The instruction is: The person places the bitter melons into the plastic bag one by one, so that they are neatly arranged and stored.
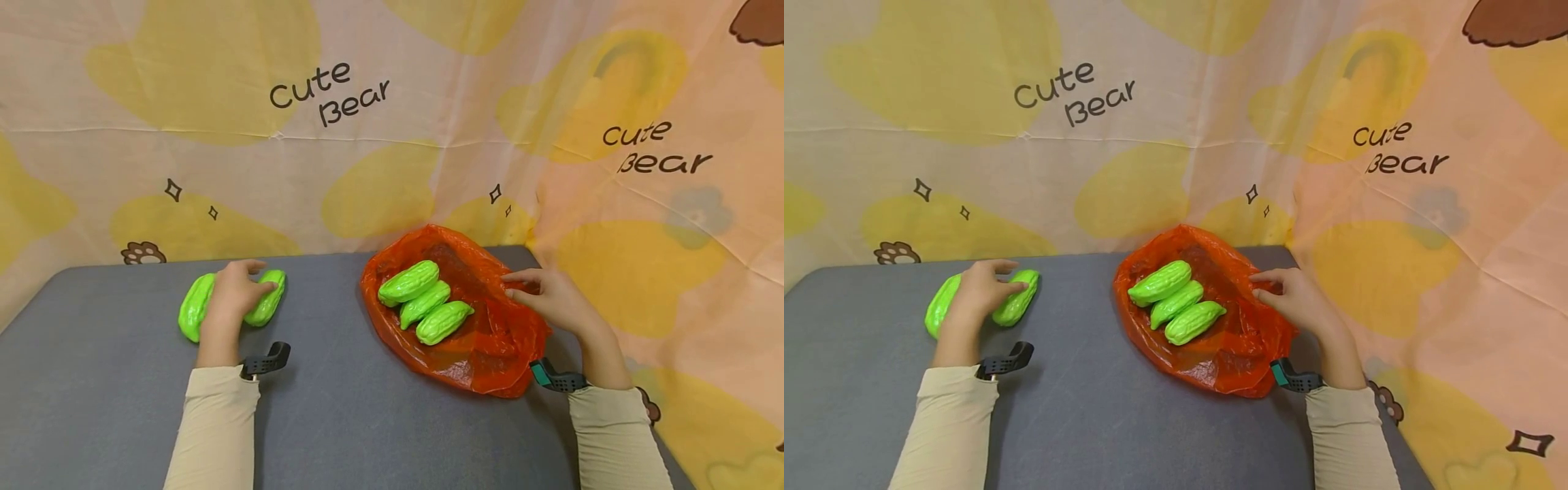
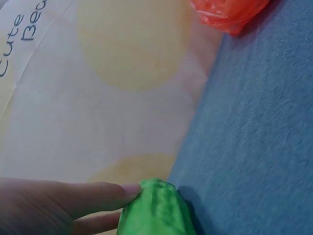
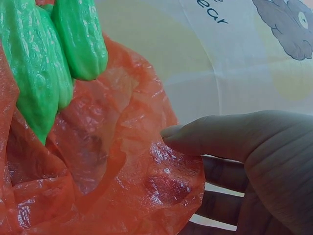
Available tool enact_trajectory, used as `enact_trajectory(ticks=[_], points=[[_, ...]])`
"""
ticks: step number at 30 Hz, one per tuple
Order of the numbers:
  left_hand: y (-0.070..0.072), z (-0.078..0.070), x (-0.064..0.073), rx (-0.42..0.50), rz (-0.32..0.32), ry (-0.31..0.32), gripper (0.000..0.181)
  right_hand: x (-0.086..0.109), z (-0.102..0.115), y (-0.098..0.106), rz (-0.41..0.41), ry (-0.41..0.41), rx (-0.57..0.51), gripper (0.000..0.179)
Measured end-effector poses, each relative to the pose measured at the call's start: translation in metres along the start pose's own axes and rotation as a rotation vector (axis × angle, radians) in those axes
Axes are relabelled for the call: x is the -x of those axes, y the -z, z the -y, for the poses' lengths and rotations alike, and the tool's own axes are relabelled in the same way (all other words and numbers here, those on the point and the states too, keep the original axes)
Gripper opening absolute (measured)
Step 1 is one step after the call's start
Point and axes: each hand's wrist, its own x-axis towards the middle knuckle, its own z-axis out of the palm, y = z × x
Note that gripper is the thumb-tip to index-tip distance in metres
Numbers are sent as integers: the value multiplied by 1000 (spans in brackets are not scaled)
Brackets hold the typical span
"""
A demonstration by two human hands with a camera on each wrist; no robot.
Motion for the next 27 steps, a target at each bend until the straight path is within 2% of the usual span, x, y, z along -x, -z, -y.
enact_trajectory(ticks=[4,11,16,27], points=[[-8,-9,-1,3,17,-5,52,0,0,-1,-1,6,6,28],[-20,-19,-3,-5,-15,-56,44,1,-1,-1,-2,7,1,28],[-25,-24,-4,-13,-11,-58,45,1,0,-1,-4,4,1,28],[-30,-30,-7,-41,53,-45,47,0,0,1,1,-10,1,29]])
